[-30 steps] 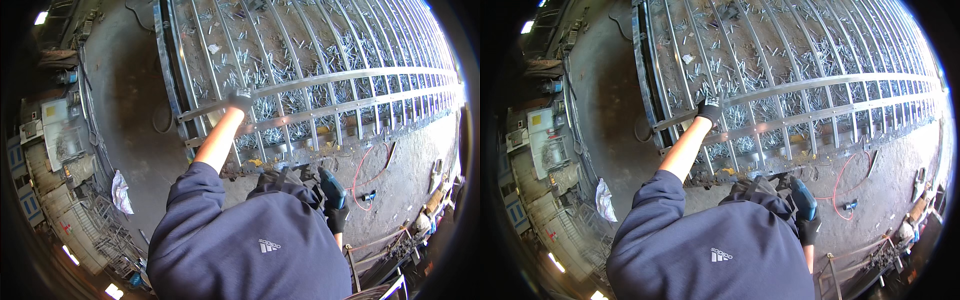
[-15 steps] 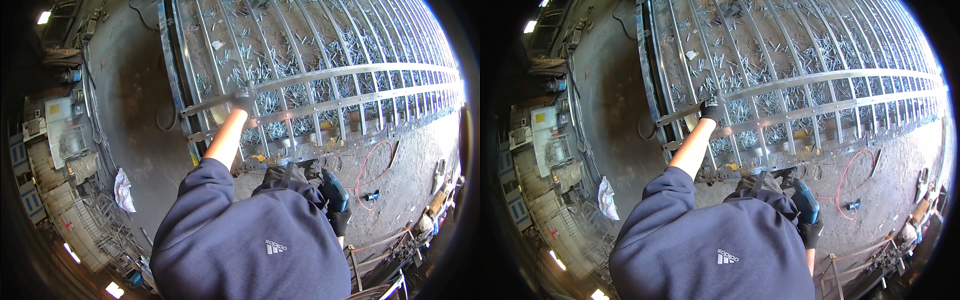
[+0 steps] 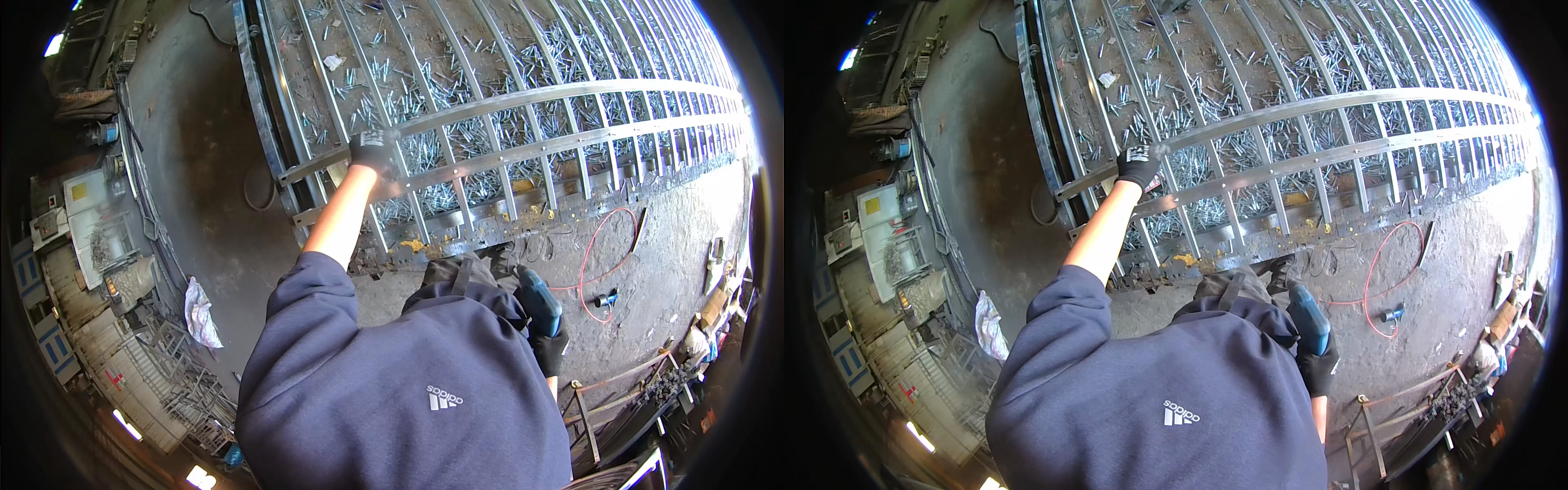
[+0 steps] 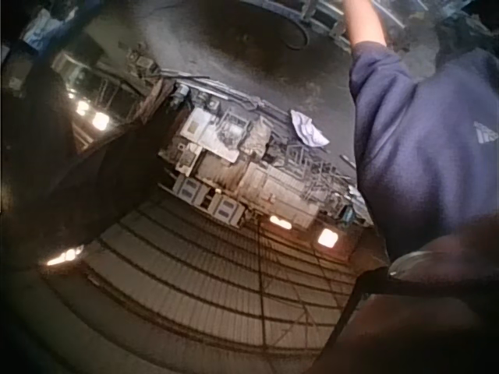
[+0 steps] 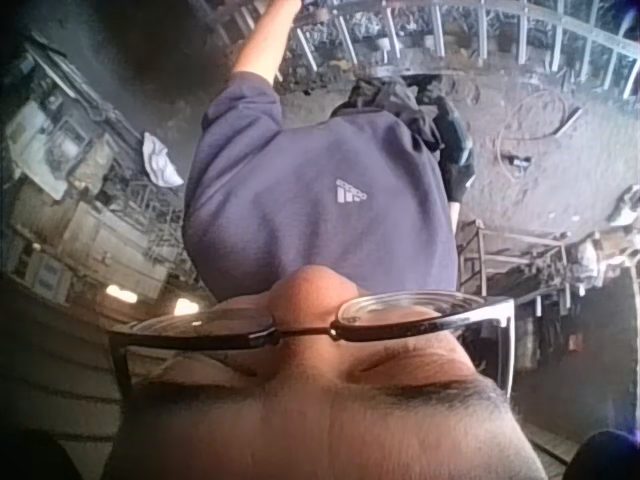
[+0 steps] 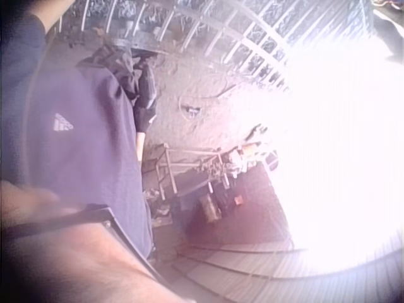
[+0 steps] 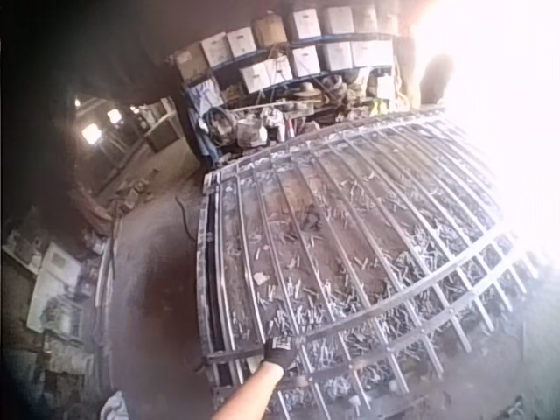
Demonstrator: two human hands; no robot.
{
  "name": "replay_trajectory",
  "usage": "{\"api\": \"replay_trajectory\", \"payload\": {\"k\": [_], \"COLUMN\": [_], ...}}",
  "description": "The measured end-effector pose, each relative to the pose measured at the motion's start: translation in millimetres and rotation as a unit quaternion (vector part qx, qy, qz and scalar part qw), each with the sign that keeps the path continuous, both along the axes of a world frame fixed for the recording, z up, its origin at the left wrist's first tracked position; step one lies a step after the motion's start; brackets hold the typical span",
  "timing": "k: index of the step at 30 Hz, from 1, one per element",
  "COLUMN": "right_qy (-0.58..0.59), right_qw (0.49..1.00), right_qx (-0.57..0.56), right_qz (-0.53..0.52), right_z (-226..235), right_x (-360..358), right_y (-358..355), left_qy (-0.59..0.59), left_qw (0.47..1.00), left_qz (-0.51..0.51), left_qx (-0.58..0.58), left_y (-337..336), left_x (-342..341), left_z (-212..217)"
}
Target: The person cleans a large metal frame by hand, then uses a pneumatic blower to remove debris from the frame's surface. The person handles the frame and the blower throughout the task.
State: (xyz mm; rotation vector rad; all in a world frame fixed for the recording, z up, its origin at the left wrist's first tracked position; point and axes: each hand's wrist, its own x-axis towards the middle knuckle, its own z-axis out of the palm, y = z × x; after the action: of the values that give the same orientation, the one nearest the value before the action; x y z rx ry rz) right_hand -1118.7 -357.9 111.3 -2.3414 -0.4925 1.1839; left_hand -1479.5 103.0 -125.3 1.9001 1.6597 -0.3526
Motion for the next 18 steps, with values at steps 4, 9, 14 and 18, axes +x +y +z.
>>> {"api": "replay_trajectory", "payload": {"k": [4, 9, 14, 18], "right_qy": [-0.013, -0.040, -0.043, -0.087], "right_qw": [1.000, 0.998, 0.998, 0.995], "right_qx": [0.024, 0.035, 0.010, -0.035], "right_qz": [0.014, 0.016, -0.036, -0.023], "right_z": [1, 13, 24, 25], "right_x": [-5, -15, -35, -48], "right_y": [8, 17, 18, 21], "left_qy": [-0.006, 0.014, 0.031, 0.043], "left_qw": [0.995, 0.993, 0.983, 0.974], "left_qz": [0.092, 0.119, 0.161, 0.181], "left_qx": [-0.026, 0.000, 0.086, 0.132], "left_y": [8, 79, 170, 217], "left_x": [1, -41, -56, -39], "left_z": [-16, -13, -26, -46]}}
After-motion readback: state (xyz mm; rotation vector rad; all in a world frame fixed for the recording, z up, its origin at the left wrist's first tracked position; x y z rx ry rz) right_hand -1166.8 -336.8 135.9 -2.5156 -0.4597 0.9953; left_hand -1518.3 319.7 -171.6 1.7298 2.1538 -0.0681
